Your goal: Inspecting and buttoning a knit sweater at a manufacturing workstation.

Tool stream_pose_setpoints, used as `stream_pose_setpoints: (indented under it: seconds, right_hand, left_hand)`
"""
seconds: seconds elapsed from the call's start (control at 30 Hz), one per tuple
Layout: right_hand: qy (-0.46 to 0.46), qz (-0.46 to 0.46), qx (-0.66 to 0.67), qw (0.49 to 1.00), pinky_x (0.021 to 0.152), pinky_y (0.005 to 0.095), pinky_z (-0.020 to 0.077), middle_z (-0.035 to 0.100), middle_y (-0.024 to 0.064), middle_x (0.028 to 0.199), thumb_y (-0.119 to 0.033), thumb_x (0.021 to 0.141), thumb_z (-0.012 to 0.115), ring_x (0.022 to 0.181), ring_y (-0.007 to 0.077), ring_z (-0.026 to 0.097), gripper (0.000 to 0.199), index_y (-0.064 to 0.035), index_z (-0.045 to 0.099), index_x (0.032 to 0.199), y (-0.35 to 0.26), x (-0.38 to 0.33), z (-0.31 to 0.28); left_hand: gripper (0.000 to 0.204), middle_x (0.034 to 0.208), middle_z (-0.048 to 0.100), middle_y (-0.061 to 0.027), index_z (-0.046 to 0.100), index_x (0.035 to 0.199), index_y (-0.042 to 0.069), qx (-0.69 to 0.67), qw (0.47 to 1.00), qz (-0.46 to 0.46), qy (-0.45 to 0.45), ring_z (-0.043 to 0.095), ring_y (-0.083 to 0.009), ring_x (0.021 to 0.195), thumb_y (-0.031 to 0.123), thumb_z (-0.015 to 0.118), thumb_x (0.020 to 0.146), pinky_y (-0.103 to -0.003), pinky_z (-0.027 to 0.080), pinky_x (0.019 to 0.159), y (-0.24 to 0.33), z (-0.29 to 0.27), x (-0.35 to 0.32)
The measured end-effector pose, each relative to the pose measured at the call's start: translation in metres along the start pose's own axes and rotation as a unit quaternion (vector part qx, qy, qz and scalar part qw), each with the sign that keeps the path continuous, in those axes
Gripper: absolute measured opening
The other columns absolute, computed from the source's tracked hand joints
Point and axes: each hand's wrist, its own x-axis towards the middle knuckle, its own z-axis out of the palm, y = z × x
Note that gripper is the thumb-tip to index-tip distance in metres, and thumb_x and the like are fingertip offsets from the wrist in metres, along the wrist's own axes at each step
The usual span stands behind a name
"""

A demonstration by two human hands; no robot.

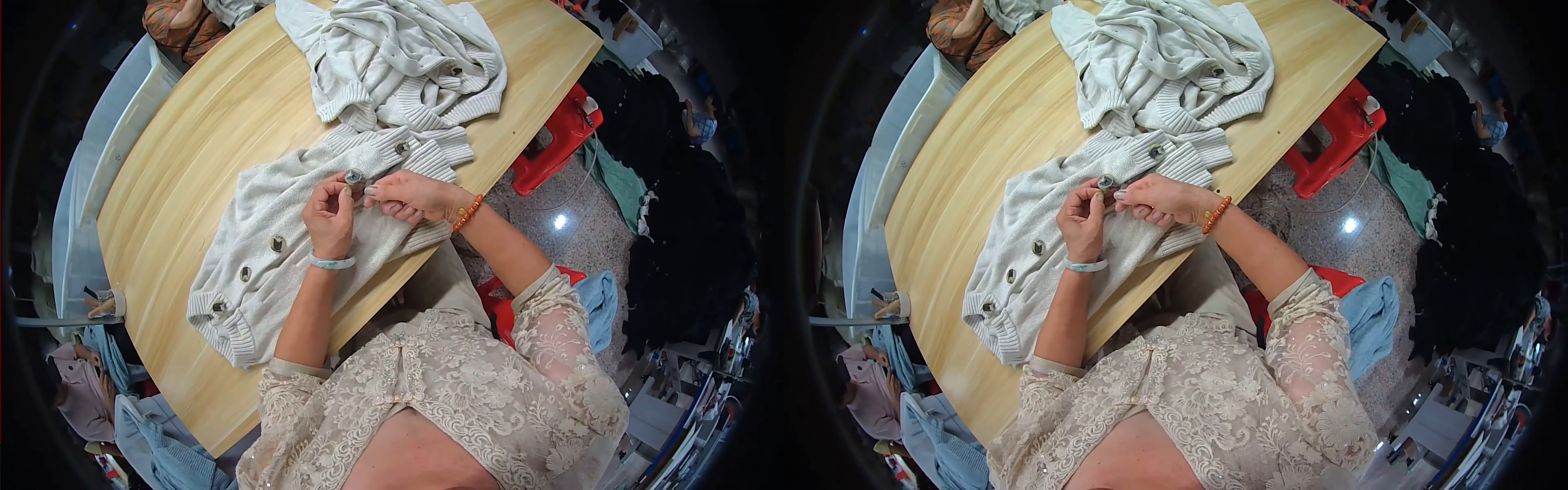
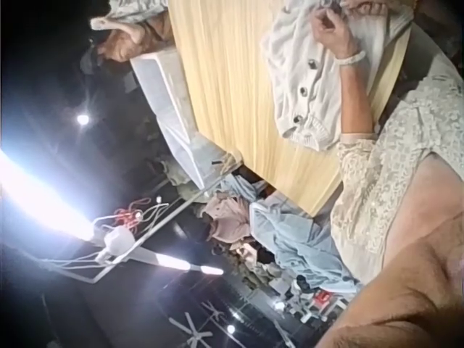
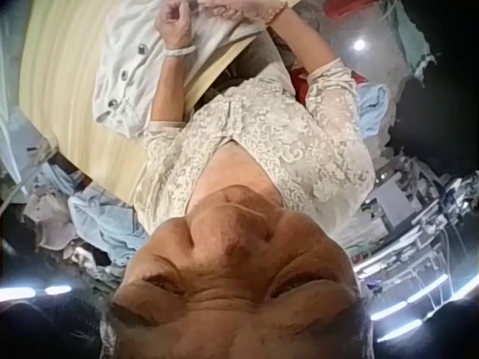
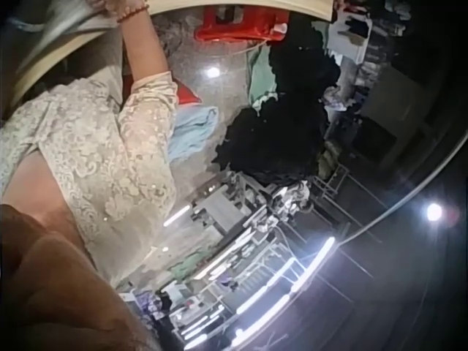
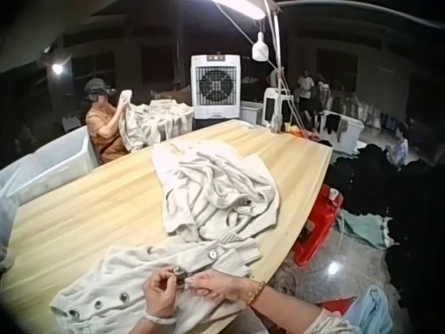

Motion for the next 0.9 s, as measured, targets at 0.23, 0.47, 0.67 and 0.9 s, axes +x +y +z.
stream_pose_setpoints:
  seconds: [0.23, 0.47, 0.67, 0.9]
  right_hand:
    - [0.004, -0.027, -0.065, 0.998, 0.039, 0.0181, 0.0203, 0.037, -0.0103, 0.060, -0.028, 0.102, 0.051, 0.046, -0.0001, 0.028, 0.024, -0.0064, 0.060, 0.097, -0.004, 0.007, 0.003]
    - [0.064, -0.137, -0.214, 0.965, 0.045, 0.0190, 0.0248, 0.042, -0.0106, 0.063, -0.029, 0.100, 0.054, 0.053, -0.0003, 0.034, 0.025, -0.0074, 0.061, 0.090, -0.004, 0.008, 0.010]
    - [0.097, -0.187, -0.276, 0.938, 0.050, 0.0204, 0.0288, 0.044, -0.0096, 0.067, -0.028, 0.099, 0.057, 0.060, 0.0006, 0.036, 0.027, -0.0051, 0.061, 0.086, 0.004, 0.015, 0.003]
    - [0.141, -0.220, -0.281, 0.923, 0.054, 0.0272, 0.0372, 0.047, -0.0023, 0.062, -0.024, 0.093, 0.060, 0.061, 0.0058, 0.040, 0.030, 0.0017, 0.061, 0.078, 0.003, 0.013, 0.004]
  left_hand:
    - [0.007, 0.112, 0.064, -0.0170, 0.060, 0.095, -0.004, 0.038, 0.999, 0.025, 0.007, 0.063, -0.0140, 0.092, -0.006, 0.059, 0.089, -0.024, 0.053, 0.077, -0.007, -0.005, 0.000]
    - [0.005, 0.109, 0.066, -0.0142, 0.060, 0.092, -0.004, 0.014, 0.999, 0.003, 0.037, 0.063, -0.0101, 0.084, -0.006, 0.059, 0.088, -0.023, 0.053, 0.072, -0.001, 0.003, -0.001]
    - [0.004, 0.108, 0.066, -0.0146, 0.061, 0.092, -0.004, 0.015, 0.999, 0.003, 0.049, 0.063, -0.0101, 0.080, -0.006, 0.059, 0.088, -0.023, 0.054, 0.069, -0.004, 0.003, -0.001]
    - [0.006, 0.111, 0.063, -0.0162, 0.060, 0.095, -0.004, -0.010, 0.999, 0.006, 0.035, 0.066, -0.0142, 0.085, -0.006, 0.057, 0.089, -0.027, 0.057, 0.077, 0.006, 0.007, -0.006]
